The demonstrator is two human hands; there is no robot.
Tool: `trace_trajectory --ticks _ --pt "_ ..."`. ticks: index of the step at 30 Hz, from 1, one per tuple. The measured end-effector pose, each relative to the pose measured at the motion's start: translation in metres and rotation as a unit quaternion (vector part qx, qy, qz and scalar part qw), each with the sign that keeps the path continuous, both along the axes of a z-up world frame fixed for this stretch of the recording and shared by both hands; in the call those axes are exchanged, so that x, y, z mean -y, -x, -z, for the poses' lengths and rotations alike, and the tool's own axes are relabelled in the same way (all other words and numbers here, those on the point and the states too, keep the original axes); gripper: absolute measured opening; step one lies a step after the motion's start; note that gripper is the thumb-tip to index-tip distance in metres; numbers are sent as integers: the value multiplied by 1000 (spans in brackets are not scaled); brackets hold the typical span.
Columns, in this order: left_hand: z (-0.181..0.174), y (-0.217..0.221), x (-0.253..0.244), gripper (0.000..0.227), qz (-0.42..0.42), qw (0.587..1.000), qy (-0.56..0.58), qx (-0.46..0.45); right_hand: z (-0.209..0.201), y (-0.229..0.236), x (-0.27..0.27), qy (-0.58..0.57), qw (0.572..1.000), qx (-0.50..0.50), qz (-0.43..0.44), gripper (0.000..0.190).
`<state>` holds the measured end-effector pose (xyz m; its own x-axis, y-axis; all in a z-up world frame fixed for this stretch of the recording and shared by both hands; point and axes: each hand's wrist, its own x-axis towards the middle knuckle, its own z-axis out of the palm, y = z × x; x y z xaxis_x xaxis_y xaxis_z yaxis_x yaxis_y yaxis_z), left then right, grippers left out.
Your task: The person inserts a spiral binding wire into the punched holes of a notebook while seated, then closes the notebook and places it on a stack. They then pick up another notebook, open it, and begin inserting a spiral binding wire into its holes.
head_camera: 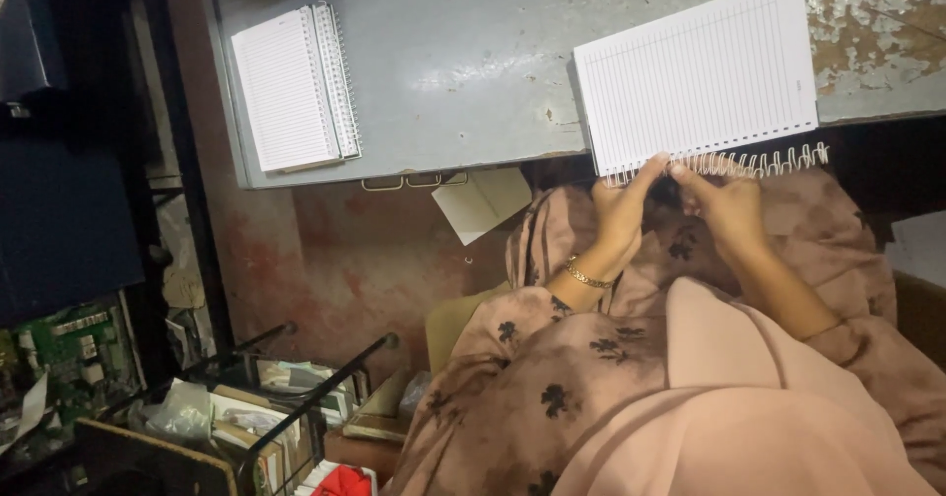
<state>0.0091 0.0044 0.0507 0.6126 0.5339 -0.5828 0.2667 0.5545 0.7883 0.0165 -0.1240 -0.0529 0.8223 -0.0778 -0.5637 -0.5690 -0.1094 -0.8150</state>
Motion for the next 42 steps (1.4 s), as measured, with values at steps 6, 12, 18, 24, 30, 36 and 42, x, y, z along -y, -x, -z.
trace_trajectory --ticks 6,12,18,24,30,36,42 --pt "9 5 0 39 13 1000 -12 -4 -64 -1 -35 -61 994 20 89 37" --pt "7 4 -2 33 10 1000 20 15 -74 -3 -39 -97 989 52 103 47" --pt "31 5 -11 32 12 1000 17 19 -68 -7 -40 -118 987 31 104 57" --pt "42 3 -3 29 -6 998 50 40 -65 -4 -46 -80 988 60 119 38" --pt "42 6 2 38 -19 1000 24 -1 -52 3 -19 -233 968 40 83 43" --pt "29 10 15 41 -49 986 153 40 -51 1 -11 -176 981 57 56 35" --pt "10 2 21 39 28 993 112 21 -51 -4 -12 -108 992 44 54 30"
